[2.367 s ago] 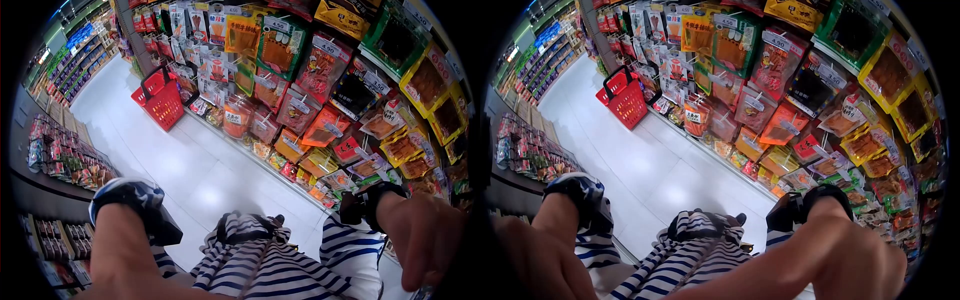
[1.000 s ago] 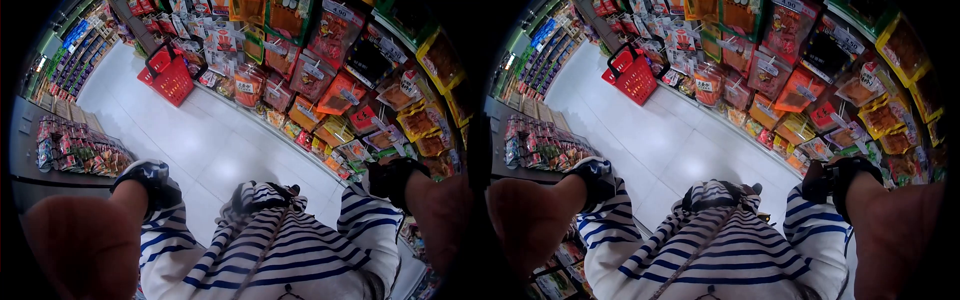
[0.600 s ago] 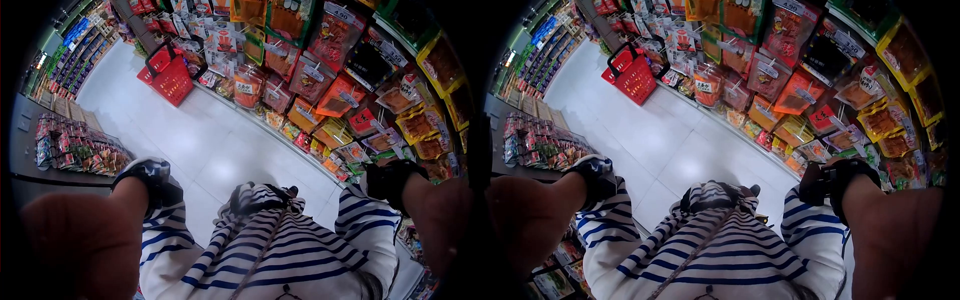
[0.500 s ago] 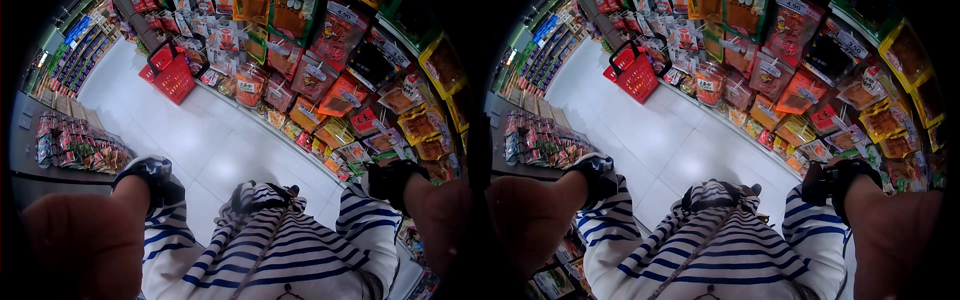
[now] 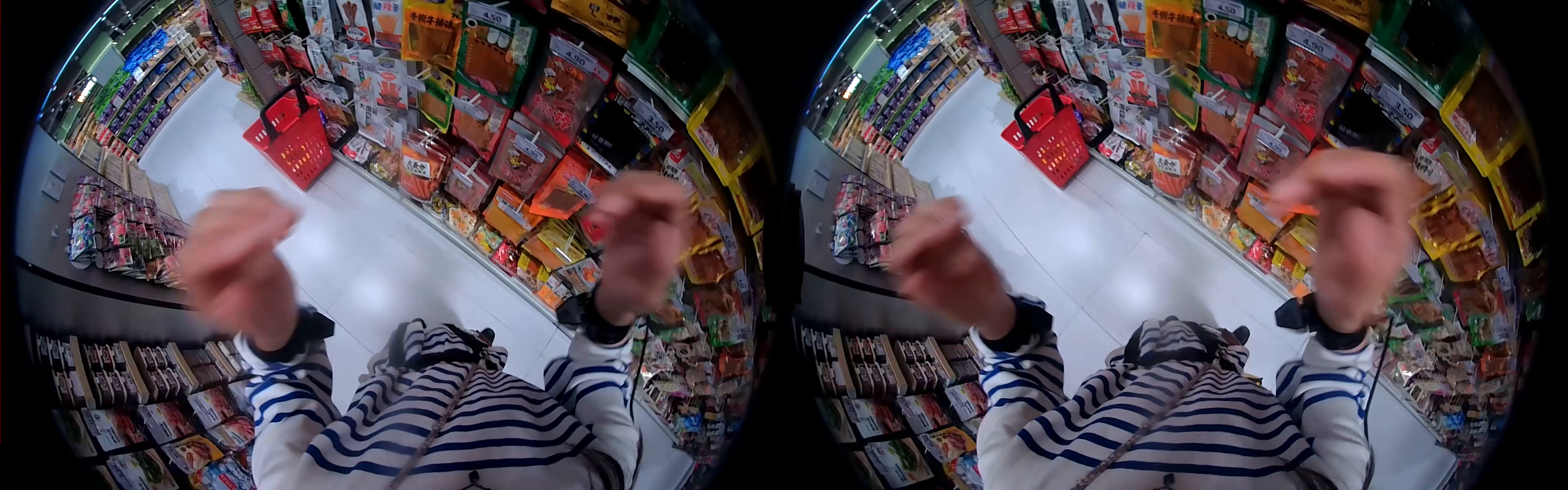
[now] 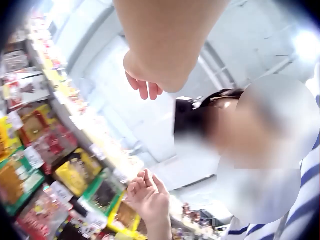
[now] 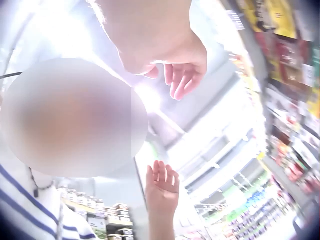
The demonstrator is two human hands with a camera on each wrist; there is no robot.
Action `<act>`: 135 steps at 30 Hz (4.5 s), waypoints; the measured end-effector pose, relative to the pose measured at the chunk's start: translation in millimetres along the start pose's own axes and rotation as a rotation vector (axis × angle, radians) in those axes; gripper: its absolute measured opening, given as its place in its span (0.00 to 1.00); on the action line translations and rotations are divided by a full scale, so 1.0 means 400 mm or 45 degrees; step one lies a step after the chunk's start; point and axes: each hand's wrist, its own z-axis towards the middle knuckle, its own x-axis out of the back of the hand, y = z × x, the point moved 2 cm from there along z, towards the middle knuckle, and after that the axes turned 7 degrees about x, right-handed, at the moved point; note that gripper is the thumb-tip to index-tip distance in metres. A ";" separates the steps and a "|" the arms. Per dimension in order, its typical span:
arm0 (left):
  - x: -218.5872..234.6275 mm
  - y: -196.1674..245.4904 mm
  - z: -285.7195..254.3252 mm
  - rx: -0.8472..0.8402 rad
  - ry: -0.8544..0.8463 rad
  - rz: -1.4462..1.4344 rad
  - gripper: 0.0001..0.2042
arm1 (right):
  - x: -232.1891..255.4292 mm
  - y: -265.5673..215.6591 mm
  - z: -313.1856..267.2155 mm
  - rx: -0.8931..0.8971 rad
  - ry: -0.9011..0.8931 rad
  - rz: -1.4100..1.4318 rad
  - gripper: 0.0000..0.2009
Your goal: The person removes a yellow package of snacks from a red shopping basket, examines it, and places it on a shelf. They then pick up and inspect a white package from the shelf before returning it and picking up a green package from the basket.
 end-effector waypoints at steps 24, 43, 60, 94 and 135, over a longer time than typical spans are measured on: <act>0.069 -0.436 -0.553 1.614 0.197 0.026 0.08 | -0.185 0.618 -0.425 -1.295 -0.051 0.263 0.06; 0.407 -0.884 -0.276 1.599 0.327 0.113 0.09 | -0.520 1.212 -0.095 -1.349 -0.243 0.421 0.07; 0.776 -1.354 -0.095 1.536 -0.076 -0.096 0.09 | -0.756 1.579 0.094 -1.211 0.157 0.148 0.07; 0.759 -2.106 0.372 1.296 -0.337 -0.226 0.10 | -0.663 1.921 0.521 -0.921 0.399 -0.173 0.08; 0.195 -2.897 0.985 1.074 -0.960 -0.731 0.18 | -0.650 2.097 0.815 -0.673 0.558 -0.526 0.22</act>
